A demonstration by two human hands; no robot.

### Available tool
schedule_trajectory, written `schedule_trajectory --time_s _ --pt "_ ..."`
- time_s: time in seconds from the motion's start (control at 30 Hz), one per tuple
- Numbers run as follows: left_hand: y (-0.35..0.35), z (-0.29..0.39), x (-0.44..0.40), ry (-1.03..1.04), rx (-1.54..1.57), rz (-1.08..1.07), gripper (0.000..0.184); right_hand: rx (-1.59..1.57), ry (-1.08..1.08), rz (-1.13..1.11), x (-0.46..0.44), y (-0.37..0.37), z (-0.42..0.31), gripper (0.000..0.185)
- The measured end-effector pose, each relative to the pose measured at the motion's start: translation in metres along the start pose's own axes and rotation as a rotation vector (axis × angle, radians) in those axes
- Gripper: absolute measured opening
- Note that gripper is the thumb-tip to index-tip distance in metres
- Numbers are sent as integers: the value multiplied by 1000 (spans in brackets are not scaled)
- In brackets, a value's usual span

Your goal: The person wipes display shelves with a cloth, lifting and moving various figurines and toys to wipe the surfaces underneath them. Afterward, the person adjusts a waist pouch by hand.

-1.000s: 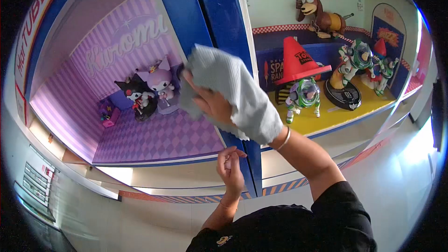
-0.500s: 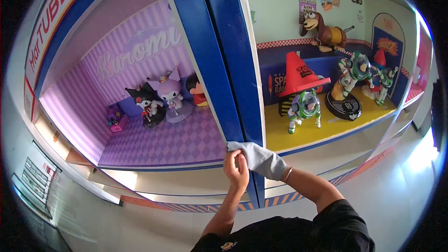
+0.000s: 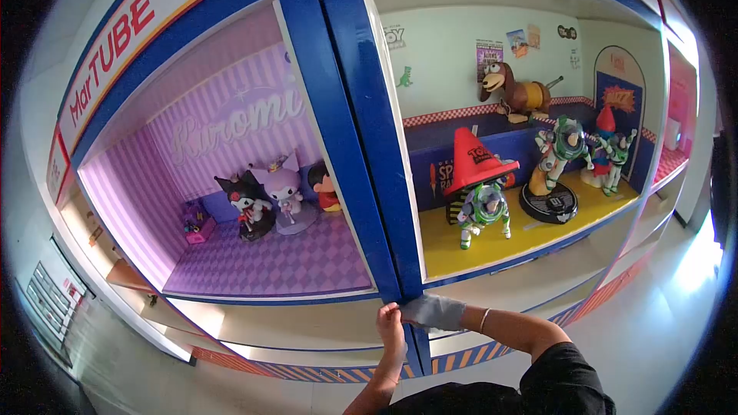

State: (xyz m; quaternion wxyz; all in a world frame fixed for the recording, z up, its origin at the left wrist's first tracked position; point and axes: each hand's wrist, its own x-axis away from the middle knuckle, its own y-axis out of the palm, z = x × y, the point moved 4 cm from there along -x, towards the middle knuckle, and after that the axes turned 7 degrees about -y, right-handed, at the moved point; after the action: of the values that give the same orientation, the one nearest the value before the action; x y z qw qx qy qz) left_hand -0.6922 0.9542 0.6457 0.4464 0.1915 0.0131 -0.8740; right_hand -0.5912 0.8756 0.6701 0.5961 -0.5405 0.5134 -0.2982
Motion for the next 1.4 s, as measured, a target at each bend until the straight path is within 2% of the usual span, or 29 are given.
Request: schedule_trajectory --time_s 0.1,0.13,0.27,0.3,0.43,0.47,0.6,0.63,0.77,0.83,0.87,0.93,1.0,1.03,1.1,1.13,1.2,1.27,1.3,1.4 --pt "9 7 12 -43 48 -46 30 -631 201 -233 5 -1 9 31" --pt "12 10 15 -58 63 -62 31 -630 203 -231 5 -6 7 31" --pt "21 18 28 -117 119 -129 38 -430 248 390 3 -52 -8 29" --pt "24 24 27 -133 133 -145 40 -428 250 392 0 -58 -17 29" --pt "31 44 23 -185 191 -198 46 -877 378 1017 -9 -92 -49 25" --pt "31 48 22 -179 193 -196 46 -874 372 1015 -9 -95 -54 25" --pt "29 80 13 38 412 -340 55 -281 -99 894 -13 -101 -90 30" --pt "28 89 12 40 412 -340 55 -280 -101 894 -13 -103 -88 30" --pt "37 130 13 -34 704 -626 65 195 -479 957 -16 -122 -87 34" --pt "38 141 16 -4 676 -639 65 341 -513 954 -24 -154 -87 33" --pt "38 146 18 23 647 -651 64 316 -510 975 -29 -186 -89 28" --pt "38 156 22 80 590 -674 63 524 -400 1109 -35 -234 -71 25" --pt "38 165 23 147 532 -697 63 666 -441 1356 -46 -306 -76 25" --pt "39 168 22 182 503 -708 63 750 -426 1423 -51 -340 -80 26" --pt "38 173 19 245 445 -729 62 898 -548 1552 -74 -405 -93 29" --pt "37 172 17 248 446 -725 62 1039 -587 1563 -86 -431 -99 29" --pt "30 160 11 102 479 -637 57 1289 -703 1542 -115 -481 -111 26" --pt "22 145 7 -47 509 -547 52 1108 -150 1176 -160 -517 -77 39" --pt "20 140 6 -45 511 -541 52 1104 -155 1174 -164 -522 -74 39" --pt "8 120 0 -123 618 -421 42 820 -364 938 -171 -526 -63 38"
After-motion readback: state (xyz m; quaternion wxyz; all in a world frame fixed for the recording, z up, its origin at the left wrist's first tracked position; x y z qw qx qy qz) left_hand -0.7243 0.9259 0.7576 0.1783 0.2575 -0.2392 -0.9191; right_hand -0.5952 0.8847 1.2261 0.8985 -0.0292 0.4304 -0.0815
